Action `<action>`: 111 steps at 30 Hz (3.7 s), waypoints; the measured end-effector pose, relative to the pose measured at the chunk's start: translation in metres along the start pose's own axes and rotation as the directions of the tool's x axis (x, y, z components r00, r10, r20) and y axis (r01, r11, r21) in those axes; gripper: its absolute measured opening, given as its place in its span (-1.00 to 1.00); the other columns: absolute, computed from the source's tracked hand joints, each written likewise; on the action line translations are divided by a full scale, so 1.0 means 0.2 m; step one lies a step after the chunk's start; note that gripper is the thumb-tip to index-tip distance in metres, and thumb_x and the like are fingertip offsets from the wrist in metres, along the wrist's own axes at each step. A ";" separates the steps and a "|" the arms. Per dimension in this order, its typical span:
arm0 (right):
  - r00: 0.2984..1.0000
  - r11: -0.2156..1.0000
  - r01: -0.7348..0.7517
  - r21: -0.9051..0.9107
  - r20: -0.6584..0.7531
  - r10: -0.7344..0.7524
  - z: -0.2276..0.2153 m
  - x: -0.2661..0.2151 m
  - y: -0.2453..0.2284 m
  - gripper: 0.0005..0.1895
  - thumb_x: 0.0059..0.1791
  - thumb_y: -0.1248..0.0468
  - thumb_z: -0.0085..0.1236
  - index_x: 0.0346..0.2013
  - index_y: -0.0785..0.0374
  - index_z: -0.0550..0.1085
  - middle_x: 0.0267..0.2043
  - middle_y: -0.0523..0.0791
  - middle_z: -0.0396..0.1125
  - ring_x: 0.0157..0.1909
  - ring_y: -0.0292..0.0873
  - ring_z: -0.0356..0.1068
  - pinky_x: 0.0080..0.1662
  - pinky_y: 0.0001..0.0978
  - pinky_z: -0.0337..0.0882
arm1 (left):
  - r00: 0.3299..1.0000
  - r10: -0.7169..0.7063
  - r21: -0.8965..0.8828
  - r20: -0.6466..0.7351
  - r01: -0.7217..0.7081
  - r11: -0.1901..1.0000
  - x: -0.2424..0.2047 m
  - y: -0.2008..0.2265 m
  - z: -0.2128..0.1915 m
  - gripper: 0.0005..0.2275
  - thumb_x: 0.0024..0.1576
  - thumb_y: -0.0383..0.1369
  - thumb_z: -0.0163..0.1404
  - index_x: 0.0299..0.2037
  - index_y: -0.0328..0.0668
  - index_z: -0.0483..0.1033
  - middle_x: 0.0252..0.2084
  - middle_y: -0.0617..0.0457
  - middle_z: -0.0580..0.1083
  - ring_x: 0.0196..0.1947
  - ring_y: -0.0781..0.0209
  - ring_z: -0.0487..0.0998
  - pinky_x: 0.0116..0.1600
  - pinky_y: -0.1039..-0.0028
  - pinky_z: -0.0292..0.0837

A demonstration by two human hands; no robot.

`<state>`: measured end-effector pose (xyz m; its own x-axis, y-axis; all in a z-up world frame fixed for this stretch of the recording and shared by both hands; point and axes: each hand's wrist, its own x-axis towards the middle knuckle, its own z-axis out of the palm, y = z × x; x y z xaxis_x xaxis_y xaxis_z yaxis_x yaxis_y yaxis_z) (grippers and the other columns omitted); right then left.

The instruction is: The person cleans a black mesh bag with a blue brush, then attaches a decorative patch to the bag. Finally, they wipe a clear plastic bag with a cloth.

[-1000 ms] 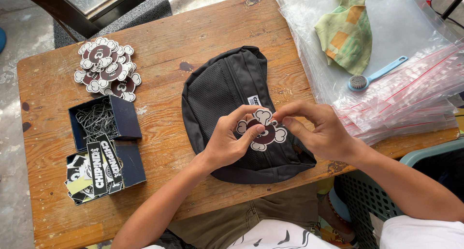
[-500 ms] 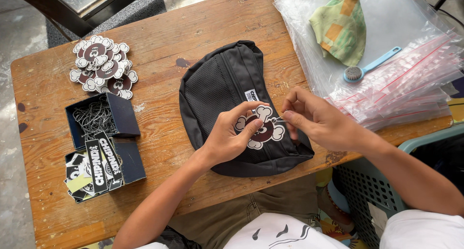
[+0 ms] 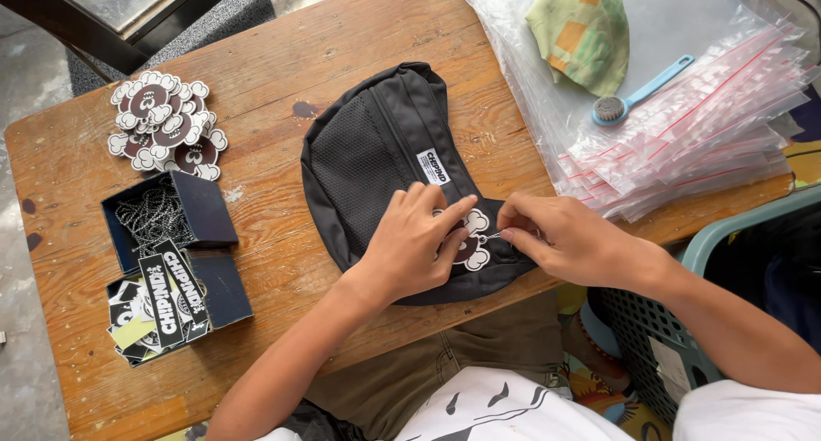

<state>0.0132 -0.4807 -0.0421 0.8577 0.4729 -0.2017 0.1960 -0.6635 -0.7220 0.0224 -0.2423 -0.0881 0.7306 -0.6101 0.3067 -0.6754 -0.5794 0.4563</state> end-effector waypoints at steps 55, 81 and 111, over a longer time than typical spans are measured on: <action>0.929 0.966 0.259 0.012 -0.279 -0.245 -0.04 -0.03 0.07 -0.92 -0.04 0.34 0.16 -0.37 0.10 0.58 -0.38 -0.21 0.37 -0.41 -0.29 0.36 -0.34 -0.44 0.41 | 0.995 -0.052 -0.593 -0.086 -0.009 0.805 0.15 0.12 0.15 -0.91 0.19 -0.36 0.02 -0.19 -0.17 0.46 -0.41 0.07 0.44 -0.26 0.04 0.49 -0.07 0.34 0.29; 0.931 0.787 0.231 -0.571 -0.105 -0.350 0.19 -0.05 0.30 -0.90 -0.19 0.23 0.25 -0.41 0.01 0.51 -0.24 -0.20 0.05 -0.15 -0.08 0.13 -0.27 -0.27 0.21 | 0.977 0.083 -0.298 -0.195 -0.140 0.944 0.12 0.08 0.28 -0.94 0.17 -0.53 -0.06 -0.21 -0.22 0.46 -0.49 0.06 0.39 -0.21 0.04 0.55 -0.07 0.37 0.33; 0.761 0.771 0.582 -0.259 -0.163 -0.628 -0.02 -0.01 0.08 -0.77 -0.22 0.49 0.15 -0.55 0.13 0.32 -0.51 -0.22 0.29 -0.33 -0.10 0.36 -0.30 -0.33 0.27 | 0.948 -0.057 -0.512 -0.314 -0.119 0.851 0.12 0.09 0.24 -0.95 0.19 -0.55 -0.05 -0.28 -0.21 0.44 -0.47 0.08 0.38 -0.34 0.09 0.47 -0.14 0.38 0.31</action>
<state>0.0172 -0.4948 -0.0515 0.6070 0.6818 0.4083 0.7728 -0.3867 -0.5032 0.0229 -0.2934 -0.1122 0.7626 -0.3752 0.5270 -0.6094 -0.1434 0.7797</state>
